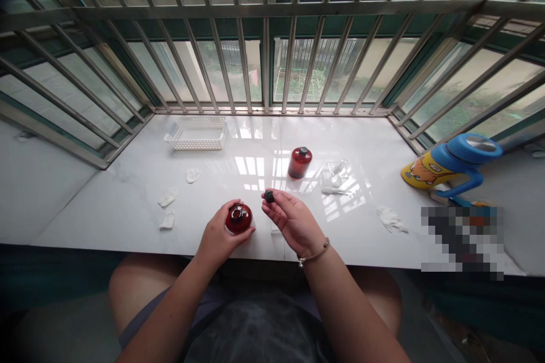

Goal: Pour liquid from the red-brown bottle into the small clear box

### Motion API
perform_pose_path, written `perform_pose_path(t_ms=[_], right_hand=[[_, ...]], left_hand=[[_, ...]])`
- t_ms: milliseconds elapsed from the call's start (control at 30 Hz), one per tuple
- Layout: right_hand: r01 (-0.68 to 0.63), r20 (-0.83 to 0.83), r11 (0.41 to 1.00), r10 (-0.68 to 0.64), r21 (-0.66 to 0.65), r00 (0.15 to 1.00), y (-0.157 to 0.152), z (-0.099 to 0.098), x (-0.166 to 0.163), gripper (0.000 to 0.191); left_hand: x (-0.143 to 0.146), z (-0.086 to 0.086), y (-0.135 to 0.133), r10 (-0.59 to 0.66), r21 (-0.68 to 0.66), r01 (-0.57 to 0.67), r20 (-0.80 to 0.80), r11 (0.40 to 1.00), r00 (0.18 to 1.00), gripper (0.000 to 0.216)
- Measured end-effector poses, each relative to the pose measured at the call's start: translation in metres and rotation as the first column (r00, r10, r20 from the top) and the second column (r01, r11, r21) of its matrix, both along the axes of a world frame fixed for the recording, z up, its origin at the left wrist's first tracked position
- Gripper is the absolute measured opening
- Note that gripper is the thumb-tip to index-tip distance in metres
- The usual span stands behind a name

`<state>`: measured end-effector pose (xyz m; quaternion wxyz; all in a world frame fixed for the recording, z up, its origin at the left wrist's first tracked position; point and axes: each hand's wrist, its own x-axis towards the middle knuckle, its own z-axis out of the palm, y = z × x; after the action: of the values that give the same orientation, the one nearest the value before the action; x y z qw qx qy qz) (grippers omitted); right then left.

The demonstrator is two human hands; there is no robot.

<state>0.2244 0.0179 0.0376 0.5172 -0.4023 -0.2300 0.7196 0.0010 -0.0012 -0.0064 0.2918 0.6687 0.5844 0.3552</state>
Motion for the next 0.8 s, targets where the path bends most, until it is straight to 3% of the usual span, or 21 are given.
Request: perform_pose_path(t_ms=[100, 167, 233, 267, 367, 567, 800], right_hand=[[0.102, 0.218, 0.993, -0.113, 0.062, 0.969, 0.002, -0.011, 0.032, 0.044], [0.167, 0.411, 0.979, -0.202, 0.120, 0.889, 0.002, -0.024, 0.062, 0.050], [0.207, 0.610, 0.967, -0.255, 0.148, 0.750, 0.002, -0.040, 0.095, 0.054], [0.206, 0.737, 0.966, -0.253, 0.156, 0.627, 0.001, -0.048, 0.111, 0.055], [0.224, 0.911, 0.967, -0.196, 0.119, 0.362, -0.004, -0.067, 0.155, 0.047], [0.218, 0.991, 0.974, -0.086, 0.060, 0.107, -0.008, -0.087, 0.193, 0.035], [0.179, 0.981, 0.967, -0.169, 0.184, -0.096, -0.006, -0.096, 0.193, 0.037]], left_hand=[[-0.001, 0.000, 0.000, 0.001, -0.005, -0.001, -0.004, 1.000, 1.000, 0.070], [-0.001, 0.000, 0.000, 0.002, -0.008, -0.002, -0.006, 1.000, 1.000, 0.070], [-0.001, 0.000, 0.001, 0.000, -0.007, 0.000, -0.006, 1.000, 1.000, 0.069], [-0.001, -0.001, 0.001, 0.000, -0.005, 0.000, -0.007, 1.000, 1.000, 0.068], [-0.001, -0.001, 0.001, 0.002, 0.004, -0.002, -0.008, 1.000, 1.000, 0.068], [0.000, 0.001, 0.001, 0.015, 0.007, -0.015, -0.015, 1.000, 1.000, 0.068], [0.001, 0.003, 0.000, 0.016, -0.006, -0.016, -0.026, 1.000, 1.000, 0.068]])
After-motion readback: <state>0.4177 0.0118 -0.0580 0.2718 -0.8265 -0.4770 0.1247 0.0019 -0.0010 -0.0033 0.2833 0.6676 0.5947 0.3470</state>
